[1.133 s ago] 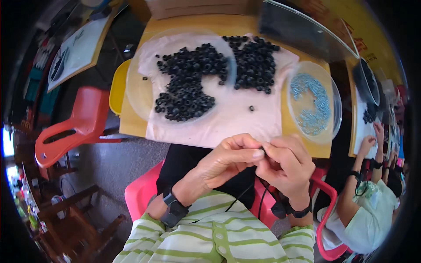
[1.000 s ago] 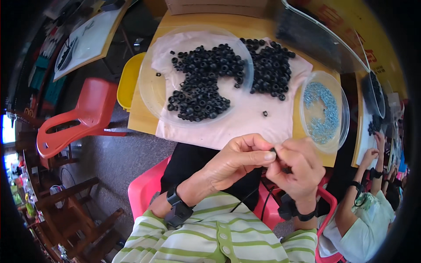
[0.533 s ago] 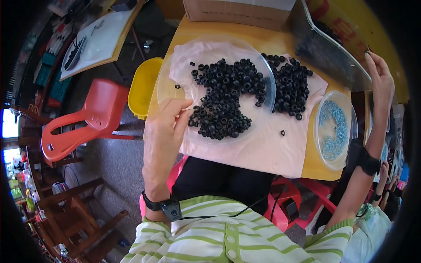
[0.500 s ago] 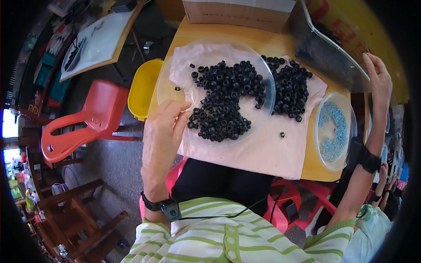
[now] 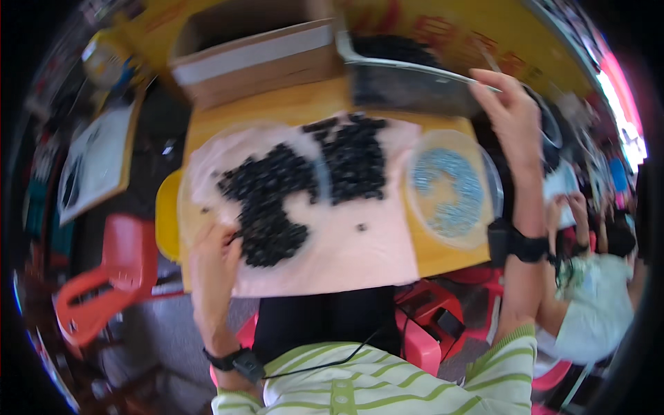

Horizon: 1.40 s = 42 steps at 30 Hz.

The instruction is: The recorder is assembling small black plastic components by inserting small silver pins into them.

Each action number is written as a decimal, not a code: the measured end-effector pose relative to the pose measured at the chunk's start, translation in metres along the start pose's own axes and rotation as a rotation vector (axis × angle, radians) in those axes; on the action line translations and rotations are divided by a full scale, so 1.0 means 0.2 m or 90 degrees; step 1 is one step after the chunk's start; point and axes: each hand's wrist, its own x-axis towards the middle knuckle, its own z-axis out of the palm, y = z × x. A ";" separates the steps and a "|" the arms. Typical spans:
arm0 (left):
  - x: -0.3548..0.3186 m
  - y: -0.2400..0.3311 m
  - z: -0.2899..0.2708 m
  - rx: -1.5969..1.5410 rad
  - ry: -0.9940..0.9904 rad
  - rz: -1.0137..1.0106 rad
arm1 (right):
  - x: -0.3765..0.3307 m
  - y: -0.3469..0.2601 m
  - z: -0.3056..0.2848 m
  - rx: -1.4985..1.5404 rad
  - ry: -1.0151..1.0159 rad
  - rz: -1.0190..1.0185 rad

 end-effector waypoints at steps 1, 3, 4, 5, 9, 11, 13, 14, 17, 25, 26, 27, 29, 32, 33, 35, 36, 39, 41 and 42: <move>-0.01 0.00 0.00 0.005 -0.001 -0.018 | 0.01 0.01 -0.02 0.022 0.004 0.014; -0.02 -0.01 -0.01 0.008 -0.011 -0.023 | 0.02 0.06 -0.07 0.064 0.027 0.047; -0.03 -0.01 -0.02 0.018 -0.007 -0.028 | 0.02 0.09 -0.08 0.096 0.040 0.064; -0.02 0.01 -0.02 0.014 0.012 -0.004 | 0.02 0.09 -0.13 0.115 0.073 0.053; -0.05 0.01 0.00 -0.008 0.074 0.008 | -0.11 0.05 -0.19 0.115 0.106 0.054; -0.06 0.07 -0.02 -0.060 0.079 -0.032 | -0.22 0.04 -0.13 0.191 0.055 0.030; -0.07 0.15 -0.03 -0.120 0.065 -0.061 | -0.33 0.02 -0.09 0.242 -0.034 0.038; -0.08 0.18 -0.03 -0.150 0.061 -0.078 | -0.39 0.01 -0.05 0.223 -0.093 0.038; -0.12 0.29 0.04 -0.405 0.015 -0.051 | -0.53 0.03 0.02 0.154 -0.195 0.044; -0.24 0.47 0.26 -0.693 -0.219 -0.049 | -0.65 0.13 0.13 0.047 -0.196 0.071; -0.25 0.46 0.29 -0.708 -0.244 -0.037 | -0.64 0.13 0.14 0.057 -0.187 0.077; -0.26 0.47 0.30 -0.704 -0.252 -0.066 | -0.63 0.12 0.14 0.072 -0.182 0.083; -0.26 0.48 0.33 -0.686 -0.257 -0.067 | -0.61 0.10 0.14 0.061 -0.197 0.067; -0.26 0.48 0.34 -0.715 -0.273 -0.083 | -0.60 0.10 0.17 0.052 -0.215 0.054; -0.26 0.48 0.34 -0.739 -0.283 -0.087 | -0.60 0.11 0.19 0.049 -0.220 0.050; -0.26 0.48 0.35 -0.804 -0.304 -0.093 | -0.61 0.12 0.20 0.044 -0.205 0.041; -0.26 0.49 0.36 -0.848 -0.316 -0.095 | -0.61 0.13 0.21 0.040 -0.198 0.035; -0.26 0.49 0.39 -0.933 -0.339 -0.150 | -0.60 0.14 0.21 0.071 -0.183 0.061; -0.26 0.47 0.40 -0.969 -0.344 -0.182 | -0.55 0.17 0.15 0.145 -0.178 0.094; -0.26 0.46 0.42 -0.984 -0.343 -0.188 | -0.53 0.19 0.11 0.181 -0.175 0.111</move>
